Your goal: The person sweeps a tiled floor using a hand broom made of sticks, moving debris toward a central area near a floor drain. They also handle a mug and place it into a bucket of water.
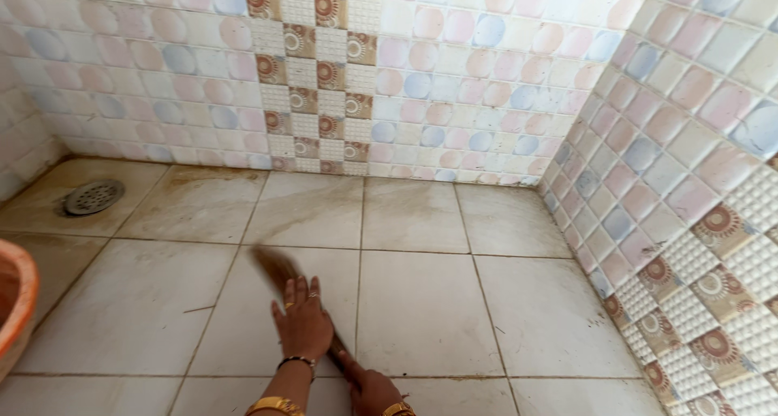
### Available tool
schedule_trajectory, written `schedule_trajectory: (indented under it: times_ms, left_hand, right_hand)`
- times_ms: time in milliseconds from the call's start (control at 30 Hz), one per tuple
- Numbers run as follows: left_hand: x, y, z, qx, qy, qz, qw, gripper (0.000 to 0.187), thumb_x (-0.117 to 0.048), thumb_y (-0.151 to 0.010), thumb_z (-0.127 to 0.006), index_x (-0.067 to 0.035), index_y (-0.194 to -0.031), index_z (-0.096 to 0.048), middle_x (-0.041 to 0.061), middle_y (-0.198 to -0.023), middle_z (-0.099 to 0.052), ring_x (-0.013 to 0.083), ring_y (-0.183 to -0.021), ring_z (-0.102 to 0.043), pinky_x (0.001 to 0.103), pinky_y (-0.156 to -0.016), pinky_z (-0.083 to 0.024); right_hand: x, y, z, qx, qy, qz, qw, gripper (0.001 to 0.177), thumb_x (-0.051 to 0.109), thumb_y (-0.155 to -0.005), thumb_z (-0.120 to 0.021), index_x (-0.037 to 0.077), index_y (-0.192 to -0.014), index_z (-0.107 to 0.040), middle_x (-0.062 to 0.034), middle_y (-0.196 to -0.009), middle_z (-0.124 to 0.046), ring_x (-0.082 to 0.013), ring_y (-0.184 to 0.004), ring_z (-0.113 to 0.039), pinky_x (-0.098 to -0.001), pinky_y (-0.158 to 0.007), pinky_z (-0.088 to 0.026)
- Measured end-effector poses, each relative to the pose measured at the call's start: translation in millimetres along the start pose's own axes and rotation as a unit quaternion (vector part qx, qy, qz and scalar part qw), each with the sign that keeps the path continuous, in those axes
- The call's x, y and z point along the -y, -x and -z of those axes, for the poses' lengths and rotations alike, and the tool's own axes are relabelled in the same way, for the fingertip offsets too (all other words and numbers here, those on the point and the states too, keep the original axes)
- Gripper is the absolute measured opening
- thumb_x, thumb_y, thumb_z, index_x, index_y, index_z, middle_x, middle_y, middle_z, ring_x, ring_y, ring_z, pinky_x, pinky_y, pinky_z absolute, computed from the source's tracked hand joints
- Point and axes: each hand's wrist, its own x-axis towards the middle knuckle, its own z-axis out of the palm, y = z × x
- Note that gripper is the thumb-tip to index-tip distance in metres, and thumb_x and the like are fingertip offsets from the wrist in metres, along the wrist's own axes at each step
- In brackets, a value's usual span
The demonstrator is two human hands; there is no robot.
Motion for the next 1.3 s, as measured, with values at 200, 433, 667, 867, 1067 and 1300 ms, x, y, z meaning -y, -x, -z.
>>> schedule_trajectory:
  times_ms: [200, 433, 667, 867, 1067, 1300]
  left_hand:
    - [2.9, 8.6, 4.3, -0.007, -0.003, -0.002, 1.0, 0.068, -0.025, -0.096, -0.055, -0.02, -0.158, -0.029, 0.004, -0.167, -0.024, 0.0239, -0.156, -0.016, 0.056, -0.125, -0.014]
    - [20.2, 3.1, 0.3, 0.007, -0.011, 0.021, 1.0, 0.07, -0.025, -0.096, -0.055, -0.021, -0.159, -0.026, 0.003, -0.167, -0.022, 0.0234, -0.156, -0.012, 0.056, -0.125, -0.013]
    - [7.0, 0.6, 2.8, -0.006, -0.002, 0.007, 1.0, 0.068, -0.025, -0.096, -0.055, -0.02, -0.158, -0.027, 0.003, -0.166, -0.023, 0.0236, -0.156, -0.014, 0.056, -0.124, -0.014]
    - [-2.8, 6.4, -2.6, -0.012, 0.006, 0.002, 1.0, 0.067, -0.025, -0.096, -0.055, -0.022, -0.157, -0.029, 0.002, -0.166, -0.025, 0.0223, -0.156, -0.016, 0.055, -0.125, -0.015]
    - [8.4, 5.0, -9.0, 0.023, 0.001, 0.011, 1.0, 0.072, -0.025, -0.095, -0.055, -0.022, -0.159, -0.025, 0.002, -0.167, -0.022, 0.0232, -0.156, -0.014, 0.055, -0.124, -0.016]
    - [7.3, -2.1, -18.4, 0.048, 0.017, 0.003, 0.999, 0.074, -0.024, -0.095, -0.055, -0.022, -0.16, -0.021, 0.002, -0.168, -0.02, 0.0237, -0.157, -0.013, 0.055, -0.124, -0.018]
  right_hand:
    - [31.1, 1.1, 38.3, 0.054, 0.118, -0.022, 0.991, 0.058, 0.023, -0.112, -0.035, 0.054, -0.16, -0.023, -0.0209, -0.109, -0.066, -0.037, -0.1, -0.068, -0.0505, -0.091, -0.053]
    - [8.6, -12.9, 81.4, -0.045, -0.043, -0.276, 0.959, 0.062, 0.026, -0.108, -0.041, 0.052, -0.159, -0.017, -0.0112, -0.106, -0.073, -0.0256, -0.096, -0.076, -0.0424, -0.085, -0.063]
    - [-19.3, -28.4, 13.8, -0.055, -0.023, -0.143, 0.988, 0.075, 0.016, -0.103, -0.049, 0.051, -0.16, -0.016, -0.0165, -0.107, -0.071, -0.0323, -0.1, -0.071, -0.0441, -0.092, -0.056]
    - [10.1, -17.4, 38.7, 0.062, 0.088, -0.053, 0.993, 0.074, 0.01, -0.102, -0.042, 0.053, -0.16, -0.021, -0.0195, -0.109, -0.069, -0.0331, -0.1, -0.07, -0.0454, -0.093, -0.054]
    - [-10.9, -20.2, 96.9, -0.034, 0.056, -0.192, 0.979, 0.073, 0.013, -0.106, -0.036, 0.058, -0.16, -0.015, -0.0177, -0.11, -0.068, -0.0266, -0.09, -0.069, -0.0417, -0.085, -0.058]
    - [-80.9, -32.0, 106.8, -0.245, -0.119, -0.326, 0.905, 0.059, 0.026, -0.105, -0.046, 0.046, -0.158, -0.028, -0.007, -0.112, -0.077, -0.0194, -0.079, -0.072, -0.0371, -0.072, -0.06]
